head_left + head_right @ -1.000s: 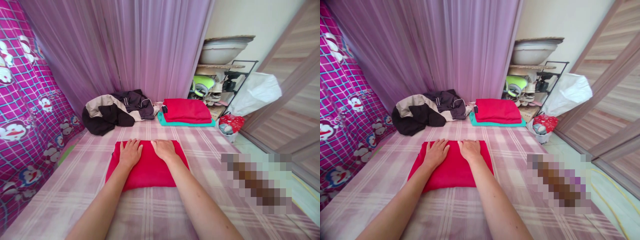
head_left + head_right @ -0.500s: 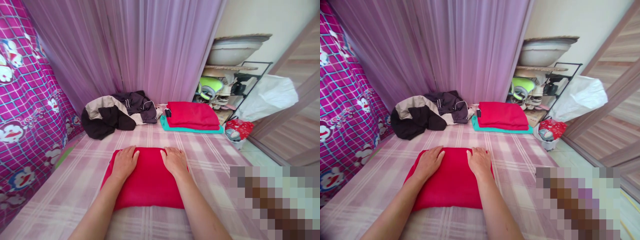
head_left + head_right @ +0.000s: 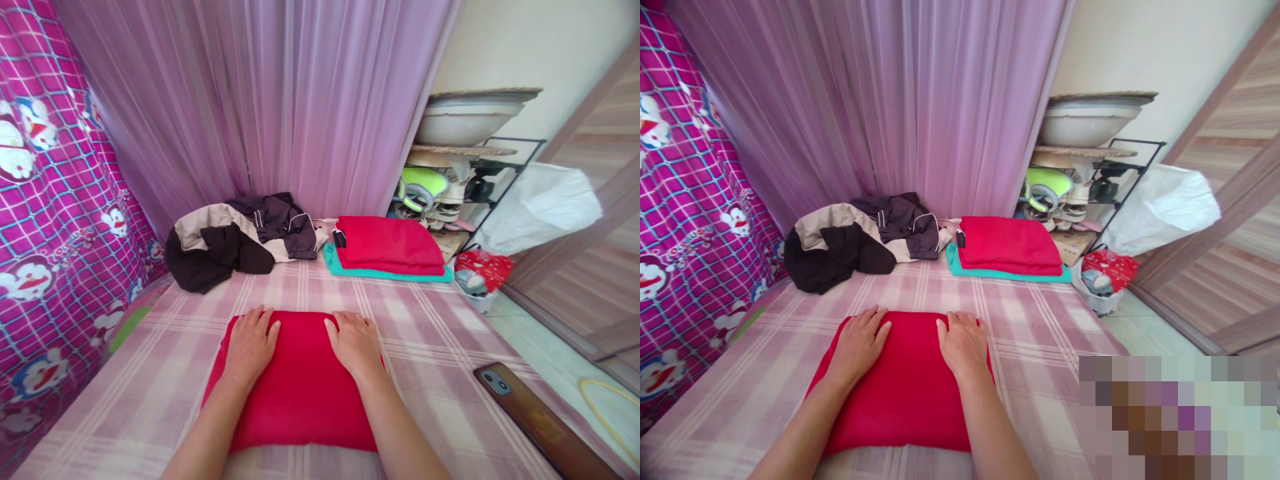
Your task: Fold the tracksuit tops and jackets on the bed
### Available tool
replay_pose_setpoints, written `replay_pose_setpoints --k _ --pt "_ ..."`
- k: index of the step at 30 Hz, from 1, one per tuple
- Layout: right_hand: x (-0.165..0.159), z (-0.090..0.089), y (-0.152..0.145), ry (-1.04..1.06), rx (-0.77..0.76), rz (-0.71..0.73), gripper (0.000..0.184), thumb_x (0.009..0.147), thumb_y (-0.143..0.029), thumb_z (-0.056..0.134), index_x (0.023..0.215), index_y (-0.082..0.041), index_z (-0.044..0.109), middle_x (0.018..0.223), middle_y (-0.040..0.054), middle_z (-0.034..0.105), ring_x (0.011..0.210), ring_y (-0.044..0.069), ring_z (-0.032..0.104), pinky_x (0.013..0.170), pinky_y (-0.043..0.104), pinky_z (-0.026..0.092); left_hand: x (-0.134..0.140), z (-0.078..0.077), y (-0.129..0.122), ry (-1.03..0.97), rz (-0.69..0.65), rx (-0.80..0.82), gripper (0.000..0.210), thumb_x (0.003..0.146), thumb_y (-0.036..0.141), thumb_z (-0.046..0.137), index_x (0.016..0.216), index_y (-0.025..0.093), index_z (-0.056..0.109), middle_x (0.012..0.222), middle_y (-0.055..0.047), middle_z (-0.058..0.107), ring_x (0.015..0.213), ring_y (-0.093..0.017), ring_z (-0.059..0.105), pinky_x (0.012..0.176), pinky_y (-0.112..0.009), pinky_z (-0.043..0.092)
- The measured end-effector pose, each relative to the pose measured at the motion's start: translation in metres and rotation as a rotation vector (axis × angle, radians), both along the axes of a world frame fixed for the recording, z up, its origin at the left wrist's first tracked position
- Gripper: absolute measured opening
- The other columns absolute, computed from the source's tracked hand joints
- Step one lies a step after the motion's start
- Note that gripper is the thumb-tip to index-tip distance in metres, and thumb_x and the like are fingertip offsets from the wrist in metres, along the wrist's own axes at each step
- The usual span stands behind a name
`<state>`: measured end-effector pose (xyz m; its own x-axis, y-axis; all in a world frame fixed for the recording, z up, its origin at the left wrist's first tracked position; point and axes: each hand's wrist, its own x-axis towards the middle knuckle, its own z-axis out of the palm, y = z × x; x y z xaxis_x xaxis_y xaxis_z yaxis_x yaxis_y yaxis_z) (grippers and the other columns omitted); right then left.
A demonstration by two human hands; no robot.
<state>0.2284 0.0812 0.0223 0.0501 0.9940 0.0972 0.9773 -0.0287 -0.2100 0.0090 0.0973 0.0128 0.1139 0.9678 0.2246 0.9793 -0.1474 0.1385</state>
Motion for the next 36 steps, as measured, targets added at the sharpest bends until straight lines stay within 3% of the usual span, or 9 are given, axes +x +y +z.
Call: replay_pose_setpoints --k 19,21,24,27,31,36 --pt "0.001 0.000 -0.001 0.027 0.020 0.011 0.043 0.100 -0.039 0.036 0.123 -0.019 0.065 0.122 0.0125 0.068 0.114 0.026 0.059 0.101 0.044 0.035 0.004 0.000 -0.005 0.004 0.014 0.047 0.043 0.096 0.038 0.040 0.128 0.019 0.062 0.132 -0.012 0.063 0.123 -0.027 0.056 0.110 -0.047 0.037" --pt "-0.002 0.006 -0.004 0.023 0.036 0.012 0.042 0.099 -0.038 0.037 0.126 -0.019 0.064 0.127 0.0134 0.066 0.121 0.028 0.056 0.105 0.049 0.031 0.006 0.000 -0.006 0.020 0.021 0.048 0.044 0.096 0.037 0.040 0.128 0.018 0.062 0.132 -0.013 0.063 0.123 -0.028 0.055 0.110 -0.048 0.037" --pt "-0.017 0.021 -0.011 0.036 0.136 0.038 0.043 0.099 -0.037 0.038 0.132 -0.020 0.059 0.140 0.0129 0.056 0.135 0.030 0.043 0.114 0.057 0.016 0.009 0.002 -0.007 0.051 0.036 0.032 0.044 0.097 0.037 0.039 0.129 0.017 0.061 0.134 -0.013 0.061 0.125 -0.028 0.054 0.110 -0.047 0.036" --pt "-0.040 0.030 -0.018 0.090 0.213 0.141 0.045 0.100 -0.038 0.035 0.138 -0.024 0.054 0.148 0.0096 0.049 0.141 0.027 0.036 0.117 0.056 0.010 0.010 0.004 -0.008 0.073 0.041 0.015 0.045 0.097 0.037 0.038 0.131 0.015 0.060 0.137 -0.013 0.059 0.127 -0.029 0.052 0.111 -0.047 0.034" --pt "-0.060 0.016 -0.021 0.130 0.092 0.222 0.047 0.100 -0.040 0.035 0.142 -0.026 0.050 0.148 0.0096 0.048 0.140 0.028 0.038 0.116 0.057 0.013 0.011 0.005 -0.010 0.070 0.046 0.014 0.047 0.098 0.037 0.036 0.131 0.014 0.059 0.138 -0.014 0.059 0.128 -0.029 0.052 0.111 -0.048 0.034" --pt "-0.053 -0.002 -0.024 0.095 0.014 0.216 0.052 0.100 -0.042 0.033 0.147 -0.024 0.044 0.151 0.0102 0.045 0.140 0.026 0.038 0.117 0.051 0.016 0.012 0.009 -0.010 0.042 0.057 0.008 0.046 0.098 0.038 0.037 0.131 0.015 0.060 0.137 -0.013 0.060 0.127 -0.028 0.053 0.111 -0.046 0.034"
